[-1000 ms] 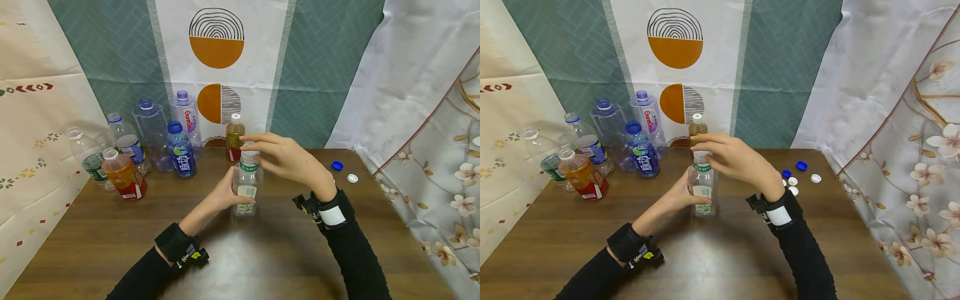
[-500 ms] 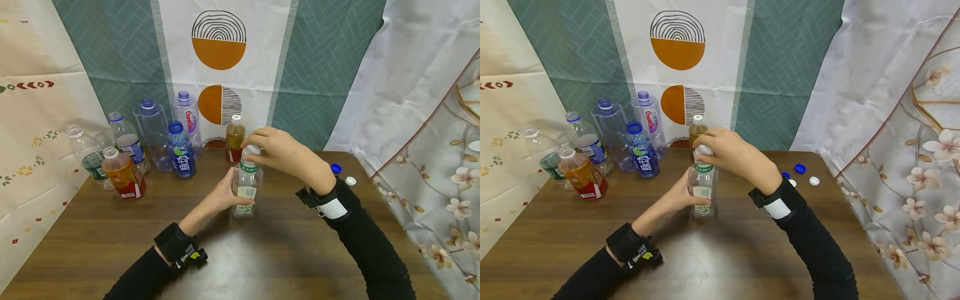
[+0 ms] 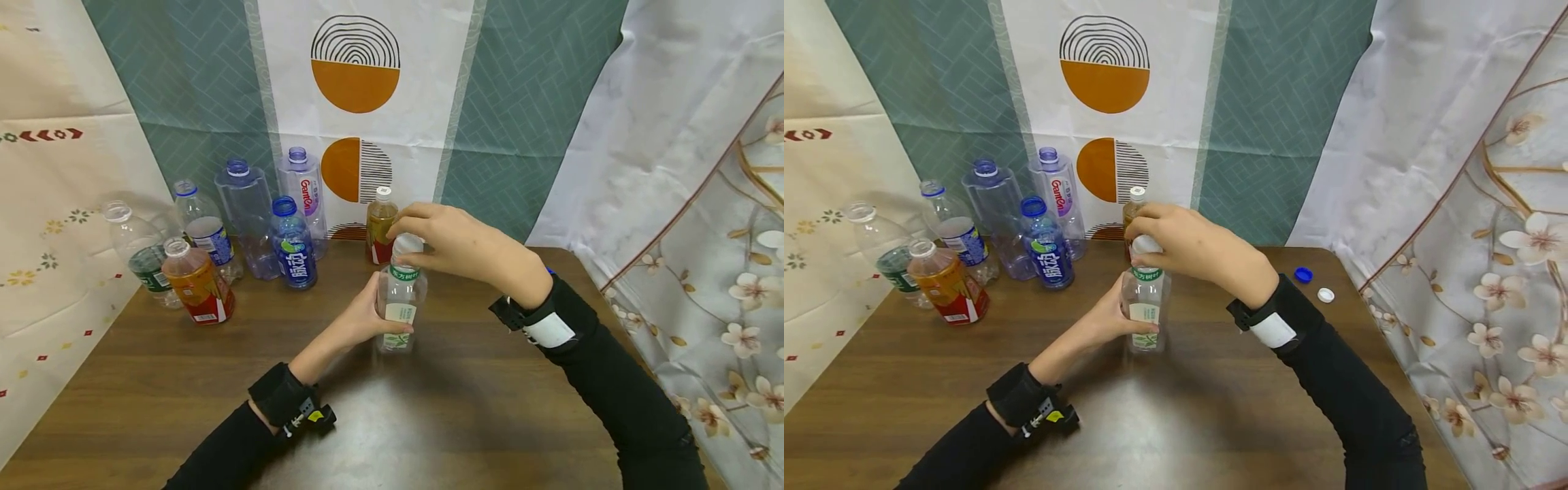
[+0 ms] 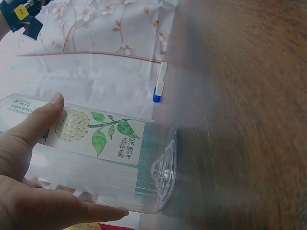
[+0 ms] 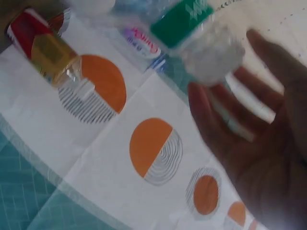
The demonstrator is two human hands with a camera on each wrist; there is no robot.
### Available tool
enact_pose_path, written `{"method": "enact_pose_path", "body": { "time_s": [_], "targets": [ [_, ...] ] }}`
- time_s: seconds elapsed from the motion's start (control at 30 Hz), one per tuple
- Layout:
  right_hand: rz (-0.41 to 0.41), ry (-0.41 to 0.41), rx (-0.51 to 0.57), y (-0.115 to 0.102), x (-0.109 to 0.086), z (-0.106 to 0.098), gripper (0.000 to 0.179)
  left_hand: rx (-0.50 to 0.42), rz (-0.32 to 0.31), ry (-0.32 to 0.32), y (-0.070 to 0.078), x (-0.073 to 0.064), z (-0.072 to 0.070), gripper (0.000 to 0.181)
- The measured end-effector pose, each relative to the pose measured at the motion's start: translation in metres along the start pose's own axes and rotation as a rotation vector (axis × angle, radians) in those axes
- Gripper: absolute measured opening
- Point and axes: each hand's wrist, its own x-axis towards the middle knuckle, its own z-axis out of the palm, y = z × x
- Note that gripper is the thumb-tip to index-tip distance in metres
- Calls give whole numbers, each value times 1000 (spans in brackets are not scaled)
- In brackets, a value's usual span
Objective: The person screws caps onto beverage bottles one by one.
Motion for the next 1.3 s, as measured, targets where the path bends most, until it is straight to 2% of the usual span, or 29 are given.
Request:
{"method": "enact_pose_path", "body": {
  "time_s": [0.17,0.27,0.4,0.5,0.7,0.83,1.0,1.13,1.3],
  "targets": [
    [-128,-224,55,8,4,-14,33,12,-21,1,0,-1,-1,96],
    [-156,-290,83,12,7,-20,40,25,-26,4,1,0,-1,97],
    [-172,-305,80,14,10,-23,39,27,-25,1,2,0,-1,98],
    [-175,-281,33,13,10,-20,32,27,-23,1,2,-1,-2,98],
    [-89,-224,-77,8,11,-11,33,21,-14,-7,3,-1,-2,96],
    [-44,-233,-86,4,11,-11,34,34,-14,-9,2,-1,-1,96],
    [-25,-265,-84,4,10,-14,37,37,-19,-8,2,0,-1,95],
    [-44,-305,-43,6,9,-15,40,30,-15,-9,1,0,-1,95],
    [-128,-318,14,11,6,-20,38,30,-14,5,2,-1,0,97]
  ]
}}
